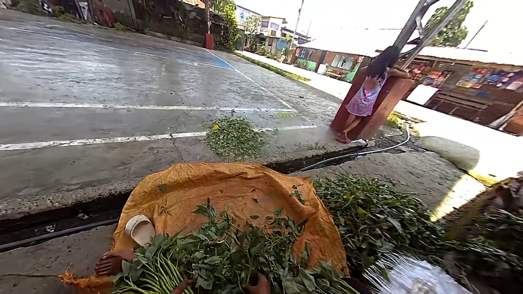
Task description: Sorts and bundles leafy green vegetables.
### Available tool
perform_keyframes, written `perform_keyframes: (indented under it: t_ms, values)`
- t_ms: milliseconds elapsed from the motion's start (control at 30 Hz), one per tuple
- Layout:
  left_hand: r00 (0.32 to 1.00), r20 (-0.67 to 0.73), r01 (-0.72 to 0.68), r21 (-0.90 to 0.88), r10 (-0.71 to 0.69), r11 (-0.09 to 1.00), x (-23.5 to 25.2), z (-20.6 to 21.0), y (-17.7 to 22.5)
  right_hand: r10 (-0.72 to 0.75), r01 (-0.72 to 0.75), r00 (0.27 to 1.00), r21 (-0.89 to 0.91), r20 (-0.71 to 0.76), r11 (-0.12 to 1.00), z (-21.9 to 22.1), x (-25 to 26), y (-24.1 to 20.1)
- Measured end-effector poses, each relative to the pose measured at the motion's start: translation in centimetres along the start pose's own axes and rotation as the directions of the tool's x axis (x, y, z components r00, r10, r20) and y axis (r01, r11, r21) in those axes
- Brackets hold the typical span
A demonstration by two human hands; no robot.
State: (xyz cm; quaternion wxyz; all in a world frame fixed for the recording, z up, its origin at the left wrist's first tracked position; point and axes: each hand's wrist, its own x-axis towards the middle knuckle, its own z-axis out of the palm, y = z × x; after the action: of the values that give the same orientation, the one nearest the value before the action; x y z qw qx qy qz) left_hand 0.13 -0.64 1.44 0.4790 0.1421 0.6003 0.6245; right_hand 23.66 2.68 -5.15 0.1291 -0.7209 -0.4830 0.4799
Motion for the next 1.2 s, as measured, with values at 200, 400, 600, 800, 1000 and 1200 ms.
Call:
perform_keyframes:
  t_ms: [200, 400, 600, 800, 1000, 1200]
  values:
    - [0.996, 0.084, -0.029, -0.105, 0.038, 0.994, -0.4, -0.7, 0.1, -0.195, 0.200, 0.977, 0.055, -0.085, 0.978, -1.0, -2.9, -5.4]
    - [1.000, -0.014, -0.026, -0.114, 0.024, 0.993, -1.3, -0.2, -0.1, -0.343, 0.353, 0.925, 0.036, -0.161, 0.935, 0.5, -5.0, -5.9]
    - [0.999, -0.004, 0.039, -0.066, -0.039, 0.997, -1.8, 0.6, -0.8, -0.524, 0.596, 0.777, 0.143, -0.348, 0.790, 3.0, -6.2, -6.1]
    - [0.985, 0.004, 0.170, -0.027, -0.170, 0.985, -3.0, 1.7, -0.4, -0.615, 0.673, 0.725, 0.129, -0.310, 0.729, 5.0, -7.2, -5.8]
    - [0.962, 0.079, 0.255, 0.099, -0.263, 0.962, -2.9, 1.1, -0.2, -0.657, 0.730, 0.670, 0.148, -0.344, 0.667, 6.6, -6.9, -5.5]
    - [0.986, -0.041, 0.168, 0.118, -0.164, 0.979, -1.6, 1.1, 0.0, -0.638, 0.609, 0.763, -0.217, -0.103, 0.763, 4.9, -7.4, -5.6]
